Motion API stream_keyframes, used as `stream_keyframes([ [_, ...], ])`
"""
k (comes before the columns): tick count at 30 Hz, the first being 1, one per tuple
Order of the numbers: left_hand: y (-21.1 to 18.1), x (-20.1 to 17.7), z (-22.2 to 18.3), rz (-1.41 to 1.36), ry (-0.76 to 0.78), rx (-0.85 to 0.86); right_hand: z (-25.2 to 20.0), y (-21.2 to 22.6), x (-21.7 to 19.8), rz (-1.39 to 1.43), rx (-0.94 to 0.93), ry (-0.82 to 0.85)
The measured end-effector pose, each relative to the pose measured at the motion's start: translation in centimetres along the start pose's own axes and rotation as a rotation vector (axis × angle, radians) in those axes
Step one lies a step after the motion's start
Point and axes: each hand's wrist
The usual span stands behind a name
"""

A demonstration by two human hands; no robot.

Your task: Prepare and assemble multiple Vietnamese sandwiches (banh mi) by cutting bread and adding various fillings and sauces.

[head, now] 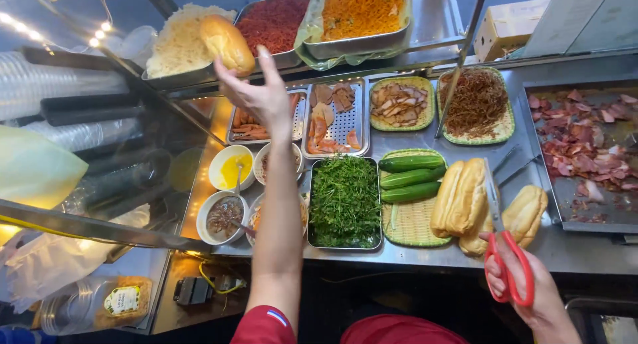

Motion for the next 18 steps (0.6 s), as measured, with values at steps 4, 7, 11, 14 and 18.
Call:
stream_keyframes([
  [4,3.4,0.3,6.7,0.038,-0.049,-0.022,-0.3,0.9,3.1,0.01,0.018,0.033],
  [7,6.9,0.1,8.4,0.096,-0.008,-0.033,-0.3,1.7,5.2,-0.044,0.046,0.016],
  [11,6.3,-1.7,8.2,0.02,0.064,-0.001,0.1,1.8,6.5,-0.091,0.087,0.005],
  [14,8.7,-2.4,7.8,-0.209,0.076,0.007,0.6,1.8,7.5,-0.108,0.116,0.024],
  [18,10.6,-4.7,3.3,-0.622,-0.086,0.202,1.1,1.1,8.3,-0.158,0.096,0.078],
])
Point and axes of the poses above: each hand's wrist, its own z-axis towards the middle knuckle, its own x-axis out of the palm, y = z × x, and after that the axes turned 6 degrees about y, right-handed
